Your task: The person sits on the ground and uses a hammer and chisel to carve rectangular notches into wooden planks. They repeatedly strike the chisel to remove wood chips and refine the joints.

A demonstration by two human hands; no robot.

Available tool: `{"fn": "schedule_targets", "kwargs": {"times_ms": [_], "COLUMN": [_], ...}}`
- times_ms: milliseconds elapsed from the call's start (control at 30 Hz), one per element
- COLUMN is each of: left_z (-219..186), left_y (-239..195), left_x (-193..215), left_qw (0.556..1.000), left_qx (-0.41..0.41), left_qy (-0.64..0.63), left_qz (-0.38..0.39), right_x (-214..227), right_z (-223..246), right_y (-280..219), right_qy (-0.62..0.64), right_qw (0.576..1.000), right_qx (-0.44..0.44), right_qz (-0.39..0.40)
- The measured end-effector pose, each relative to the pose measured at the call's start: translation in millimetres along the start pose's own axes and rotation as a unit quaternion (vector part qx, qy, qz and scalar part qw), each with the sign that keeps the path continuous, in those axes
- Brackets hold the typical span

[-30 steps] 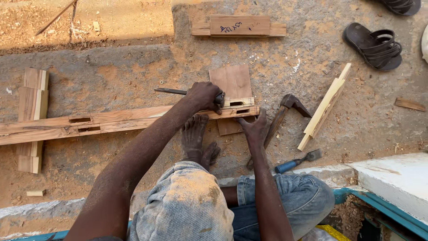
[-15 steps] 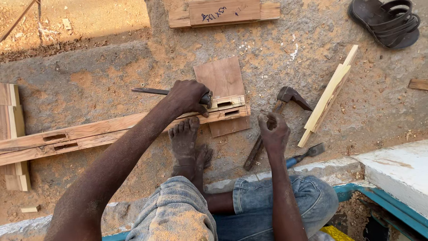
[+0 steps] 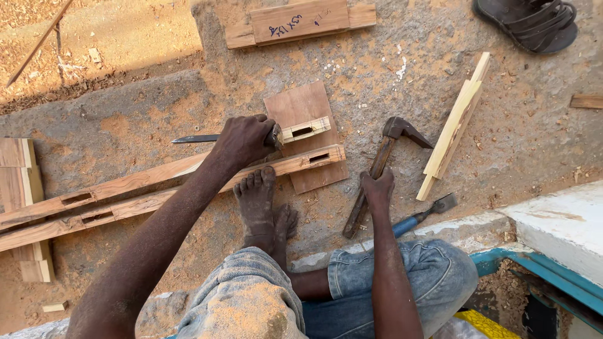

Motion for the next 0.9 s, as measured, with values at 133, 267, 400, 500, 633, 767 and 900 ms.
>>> {"fn": "schedule_targets", "kwargs": {"times_ms": [133,267,400,500,633,767,900], "left_z": [-45.0,-84.1,-106.2,-123.5,-124.2,-110.7,-107.8], "left_y": [-9.4,-1.3,22.0,37.0,55.4,61.3,59.7], "left_x": [38.1,60.5,71.8,61.9,35.0,19.6,5.9], "left_qw": [0.974,0.805,0.76,0.808,0.724,0.743,0.757], "left_qx": [0.013,0.016,-0.169,-0.239,-0.033,0.007,0.026], "left_qy": [-0.123,-0.504,-0.544,-0.271,-0.596,-0.602,-0.592], "left_qz": [-0.191,-0.311,-0.312,-0.465,-0.346,-0.293,-0.276], "right_x": [-1.5,-5.4,-10.4,-15.7,-20.6,-22.4,-20.8], "right_z": [-1.0,-0.7,-3.7,-10.6,-19.7,-16.2,-6.3], "right_y": [2.7,-2.5,-1.6,4.5,7.8,8.3,6.0], "right_qy": [0.11,0.138,0.132,0.136,0.141,0.118,0.086], "right_qw": [0.987,0.983,0.984,0.983,0.986,0.989,0.992], "right_qx": [-0.093,-0.08,-0.09,-0.098,-0.068,-0.073,-0.074], "right_qz": [0.076,0.095,0.083,0.078,0.064,0.055,0.049]}}
Point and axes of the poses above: each hand's wrist, its own y-axis towards the middle knuckle, its own x-axis out of the back of the hand, z = x × y, the point moved 1 cm from there along y, towards the middle knuckle, and after that the axes turned 12 degrees about -x, right-handed, at the moved point
